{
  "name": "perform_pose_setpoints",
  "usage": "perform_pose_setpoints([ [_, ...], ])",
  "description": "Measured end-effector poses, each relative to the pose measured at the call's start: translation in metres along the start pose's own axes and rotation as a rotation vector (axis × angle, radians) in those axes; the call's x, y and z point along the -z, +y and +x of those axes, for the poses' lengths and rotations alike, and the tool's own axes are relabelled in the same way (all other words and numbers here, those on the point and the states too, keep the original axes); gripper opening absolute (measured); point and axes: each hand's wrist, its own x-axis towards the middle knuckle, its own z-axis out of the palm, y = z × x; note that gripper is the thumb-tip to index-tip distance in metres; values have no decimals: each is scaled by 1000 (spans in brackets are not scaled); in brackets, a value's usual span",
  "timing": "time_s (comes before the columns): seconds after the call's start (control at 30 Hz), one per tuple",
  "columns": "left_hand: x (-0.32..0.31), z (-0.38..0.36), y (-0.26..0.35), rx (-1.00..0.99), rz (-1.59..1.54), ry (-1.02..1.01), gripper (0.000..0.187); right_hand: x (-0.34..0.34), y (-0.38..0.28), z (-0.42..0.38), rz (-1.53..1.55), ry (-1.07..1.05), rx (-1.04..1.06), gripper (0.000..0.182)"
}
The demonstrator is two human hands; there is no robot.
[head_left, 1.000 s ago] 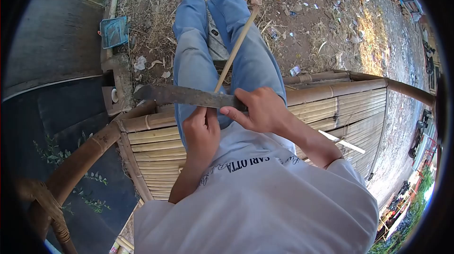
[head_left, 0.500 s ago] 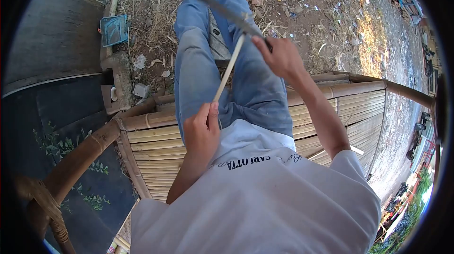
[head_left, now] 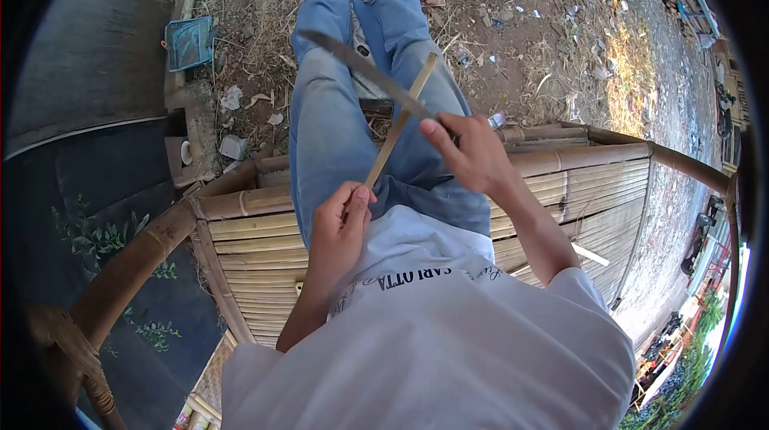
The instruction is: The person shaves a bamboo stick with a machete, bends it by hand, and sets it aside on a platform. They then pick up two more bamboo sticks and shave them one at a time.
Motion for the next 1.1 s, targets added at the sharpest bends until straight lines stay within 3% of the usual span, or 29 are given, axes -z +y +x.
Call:
perform_pose_setpoints([
  [0.2, -6, 11, -1, -37, -1, 45, 24, -31, -12, -28, -151, -175, 207, 53],
  [0.37, -7, 8, 2, -163, 320, 115, 20, -39, -11, -26, -221, -174, 253, 57],
  [0.43, -6, 4, -3, -321, 507, 154, 17, -39, -9, -25, -259, -188, 272, 61],
  [0.53, -6, 3, 5, -323, 464, 176, 19, -39, -2, -15, -274, -195, 305, 54],
  [0.57, -5, -1, 8, -322, 463, 177, 19, -37, 5, -8, -266, -62, 273, 54],
  [0.6, -4, -7, 10, -241, 402, 130, 22, -32, 12, 1, -260, 69, 242, 55],
  [0.67, -2, -18, 4, -160, 338, 86, 25, -5, 33, 31, -416, 108, 62, 68],
  [0.73, 0, -26, -10, -55, 300, 12, 30, 6, 62, 51, -82, 202, -189, 72],
  [0.83, 6, -28, -12, 62, 70, -27, 32, 42, 73, 57, -71, 284, -301, 75],
  [0.9, 11, -23, -10, 94, -2, -45, 33, 37, 61, 45, -58, 305, -273, 73],
  [1.1, 10, -13, 1, 120, -38, -89, 35, -2, 5, -5, -112, -40, 53, 62],
])
